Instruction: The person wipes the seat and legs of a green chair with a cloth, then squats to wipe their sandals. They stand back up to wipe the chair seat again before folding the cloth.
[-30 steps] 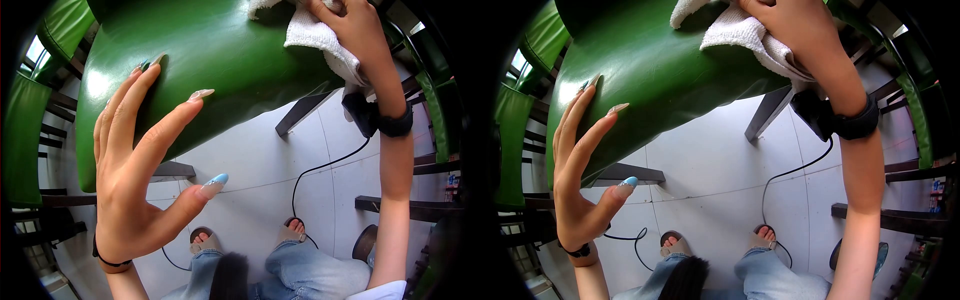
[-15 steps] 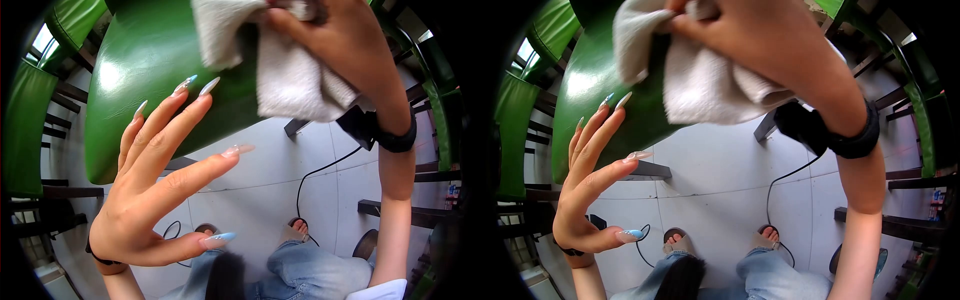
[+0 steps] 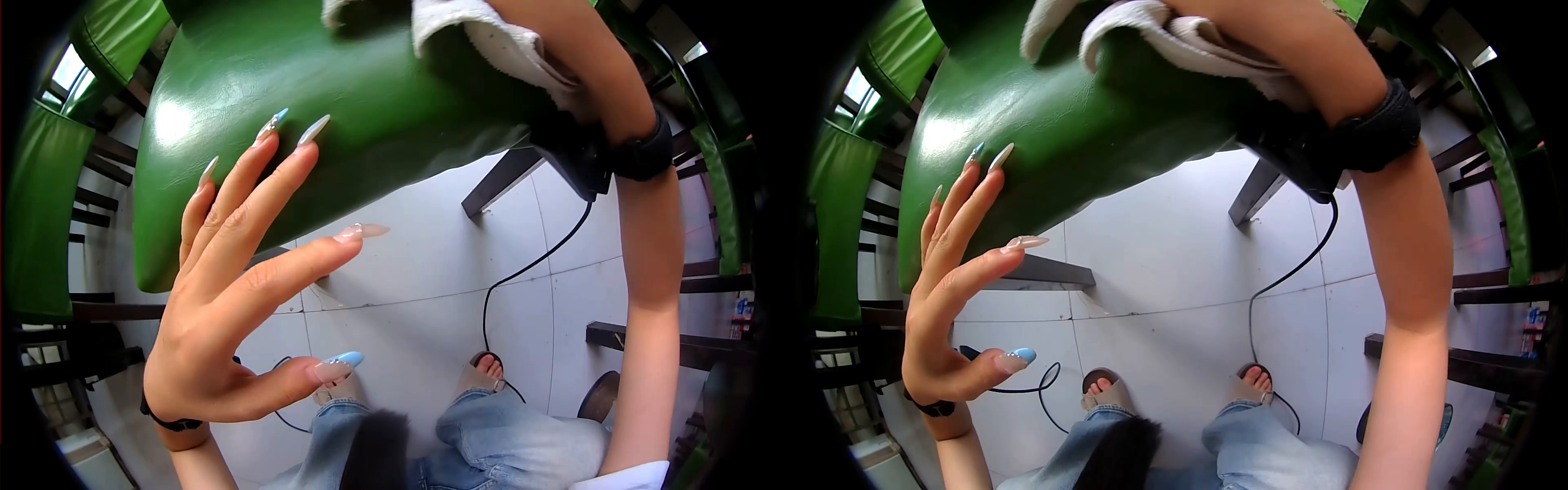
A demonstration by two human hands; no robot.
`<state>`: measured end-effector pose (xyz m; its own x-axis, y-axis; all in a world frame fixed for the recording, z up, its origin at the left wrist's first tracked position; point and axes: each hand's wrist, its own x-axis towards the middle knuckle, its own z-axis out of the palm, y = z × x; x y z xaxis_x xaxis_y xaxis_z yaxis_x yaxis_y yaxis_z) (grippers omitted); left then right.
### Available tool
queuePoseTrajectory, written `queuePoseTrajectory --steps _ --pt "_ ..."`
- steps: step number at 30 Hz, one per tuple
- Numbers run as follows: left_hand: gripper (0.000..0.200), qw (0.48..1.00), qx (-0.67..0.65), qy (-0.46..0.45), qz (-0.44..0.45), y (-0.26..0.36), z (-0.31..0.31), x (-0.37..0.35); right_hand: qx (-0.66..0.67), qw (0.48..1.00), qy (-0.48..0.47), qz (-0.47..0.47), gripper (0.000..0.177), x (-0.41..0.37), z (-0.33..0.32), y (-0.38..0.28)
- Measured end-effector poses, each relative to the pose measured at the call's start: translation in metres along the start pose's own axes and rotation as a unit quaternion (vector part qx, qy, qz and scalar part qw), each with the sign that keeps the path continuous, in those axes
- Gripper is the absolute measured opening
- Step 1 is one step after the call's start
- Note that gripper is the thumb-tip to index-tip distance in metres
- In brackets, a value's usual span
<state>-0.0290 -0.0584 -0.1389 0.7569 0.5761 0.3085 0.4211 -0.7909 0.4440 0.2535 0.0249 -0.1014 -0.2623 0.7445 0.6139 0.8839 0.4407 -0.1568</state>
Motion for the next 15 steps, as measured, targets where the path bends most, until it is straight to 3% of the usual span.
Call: queuePoseTrajectory --steps 2,5,7,8,10,12,15 --pt "0.054 1.0 0.008 0.0 -0.008 0.002 0.001 0.0 0.017 0.996 -0.036 0.078 0.02 0.001 -0.006 0.024" --pt "0.053 1.0 0.029 0.002 -0.007 0.005 0.004 0.001 0.037 0.981 -0.018 0.188 0.02 -0.019 -0.02 0.013" --pt "0.053 0.999 0.046 0.004 -0.001 0.005 0.007 0.001 0.08 0.981 -0.02 0.177 0.018 -0.032 -0.032 -0.003" --pt "0.052 0.998 0.058 0.006 0.003 0.006 0.009 0.001 0.021 0.99 0.045 0.129 0.018 -0.041 -0.026 0.0" --pt "0.048 0.996 0.084 0.012 0.01 0.008 0.013 0.002 -0.047 0.984 0.117 0.13 0.019 -0.06 -0.017 0.006" --pt "0.042 0.998 0.04 0.028 0.046 0.002 0.015 0.002 -0.164 0.984 0.068 0.022 0.023 -0.073 -0.03 0.013" --pt "0.034 0.979 -0.13 0.12 0.098 -0.005 0.033 0.001 -0.185 0.979 0.083 -0.02 0.022 -0.087 -0.029 0.016"
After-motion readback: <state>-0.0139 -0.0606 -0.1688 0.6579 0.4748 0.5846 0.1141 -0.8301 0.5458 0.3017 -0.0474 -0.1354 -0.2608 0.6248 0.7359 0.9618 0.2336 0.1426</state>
